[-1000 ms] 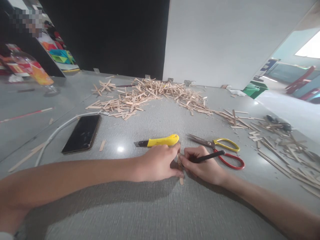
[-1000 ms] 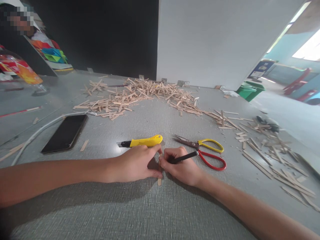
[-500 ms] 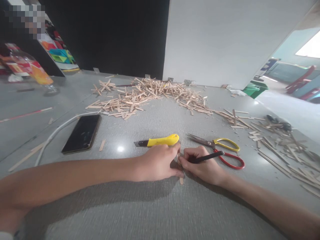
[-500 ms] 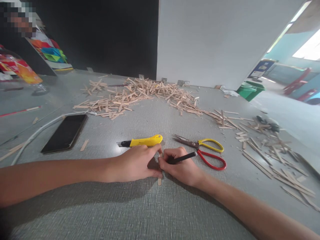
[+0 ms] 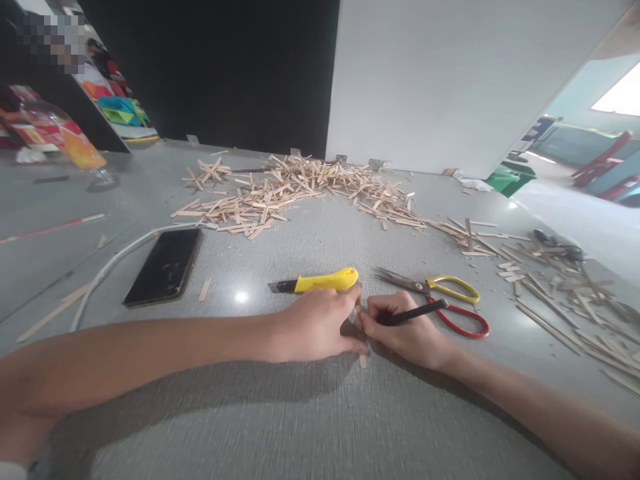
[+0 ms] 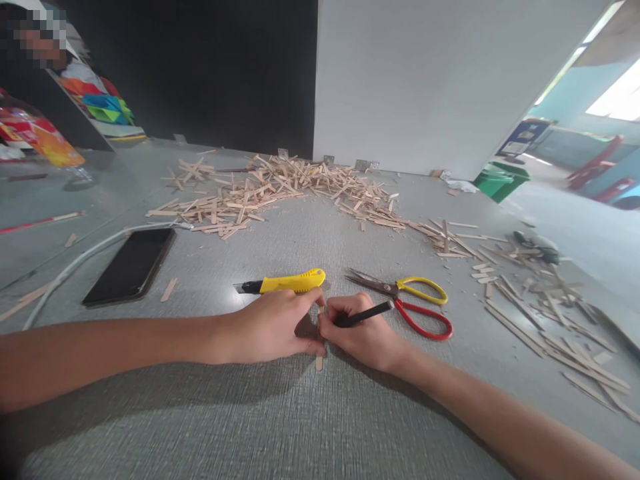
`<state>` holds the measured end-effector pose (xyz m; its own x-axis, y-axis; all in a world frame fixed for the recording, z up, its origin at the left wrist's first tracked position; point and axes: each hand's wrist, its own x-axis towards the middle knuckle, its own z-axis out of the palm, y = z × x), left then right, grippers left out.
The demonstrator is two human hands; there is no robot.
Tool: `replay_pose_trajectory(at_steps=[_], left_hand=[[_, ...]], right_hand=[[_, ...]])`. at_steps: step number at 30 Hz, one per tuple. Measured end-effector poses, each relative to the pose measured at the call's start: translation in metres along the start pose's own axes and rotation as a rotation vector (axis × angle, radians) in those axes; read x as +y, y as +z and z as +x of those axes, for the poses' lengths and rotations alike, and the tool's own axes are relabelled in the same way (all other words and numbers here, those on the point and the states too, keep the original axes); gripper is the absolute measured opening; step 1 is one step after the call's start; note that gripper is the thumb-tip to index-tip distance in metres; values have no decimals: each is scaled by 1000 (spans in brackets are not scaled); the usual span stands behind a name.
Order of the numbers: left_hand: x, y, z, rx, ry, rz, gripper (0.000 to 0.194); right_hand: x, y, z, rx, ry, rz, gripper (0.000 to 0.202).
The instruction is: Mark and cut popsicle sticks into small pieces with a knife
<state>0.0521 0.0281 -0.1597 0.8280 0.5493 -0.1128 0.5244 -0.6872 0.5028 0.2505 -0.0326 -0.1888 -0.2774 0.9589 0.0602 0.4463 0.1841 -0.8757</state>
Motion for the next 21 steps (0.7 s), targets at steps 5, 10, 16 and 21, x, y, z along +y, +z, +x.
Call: replay_pose_trajectory(at_steps=[5,10,16,21], left_hand=[[-1,3,0,-8,-18,-3,57],[-2,-9,-1,-69,-23,-96,56],[-2,-51,0,-50,-21,-160,37],[-4,-54,0,8,1,-149,26]], right_hand=[[-1,0,0,11,-2,-11,33],[-3,-1,0,23,123,170,34],[-6,-6,4,125,263,408,39],[-2,-6,6,157,292,446,40]])
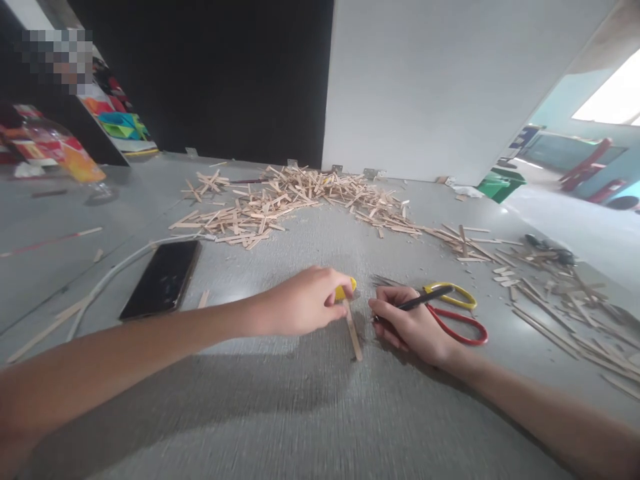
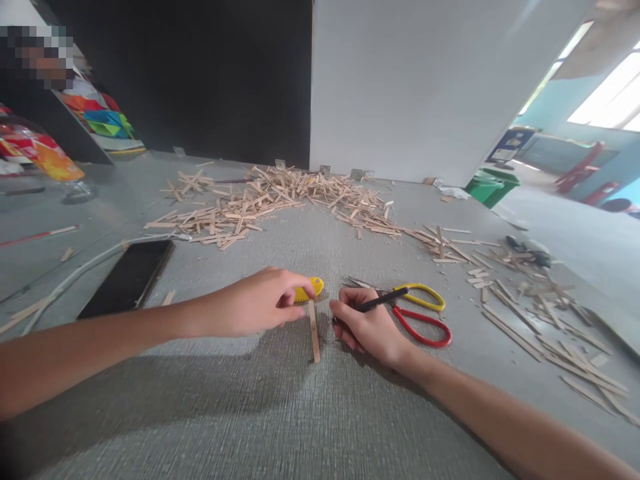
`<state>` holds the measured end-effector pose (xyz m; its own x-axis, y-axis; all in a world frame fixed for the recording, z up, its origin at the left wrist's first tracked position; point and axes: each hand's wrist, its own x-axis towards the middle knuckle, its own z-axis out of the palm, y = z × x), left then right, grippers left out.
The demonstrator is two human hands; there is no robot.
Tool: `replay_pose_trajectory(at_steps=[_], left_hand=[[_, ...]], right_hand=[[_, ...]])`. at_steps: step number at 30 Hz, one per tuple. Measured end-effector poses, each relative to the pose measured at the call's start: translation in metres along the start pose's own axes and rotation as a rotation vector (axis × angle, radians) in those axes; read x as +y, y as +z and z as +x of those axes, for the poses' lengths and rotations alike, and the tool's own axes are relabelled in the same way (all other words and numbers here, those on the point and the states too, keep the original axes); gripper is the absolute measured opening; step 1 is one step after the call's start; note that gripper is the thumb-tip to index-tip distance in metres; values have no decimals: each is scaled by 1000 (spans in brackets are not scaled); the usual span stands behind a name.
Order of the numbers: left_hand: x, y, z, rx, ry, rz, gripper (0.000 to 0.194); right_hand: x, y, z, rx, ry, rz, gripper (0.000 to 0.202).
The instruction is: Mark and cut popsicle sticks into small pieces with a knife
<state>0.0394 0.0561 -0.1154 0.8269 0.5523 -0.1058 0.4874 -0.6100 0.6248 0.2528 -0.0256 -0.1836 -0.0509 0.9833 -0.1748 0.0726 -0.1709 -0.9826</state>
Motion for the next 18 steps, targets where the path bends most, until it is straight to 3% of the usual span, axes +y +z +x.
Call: replay_pose_trajectory(at_steps=[9,18], left_hand=[[-4,3,4,116,-9,11,23],[-13,28,8,-105,224,256,20]], right_hand=[[-1,0,0,-9,7,2,42],[0,0,1,-5,-1,1,43]])
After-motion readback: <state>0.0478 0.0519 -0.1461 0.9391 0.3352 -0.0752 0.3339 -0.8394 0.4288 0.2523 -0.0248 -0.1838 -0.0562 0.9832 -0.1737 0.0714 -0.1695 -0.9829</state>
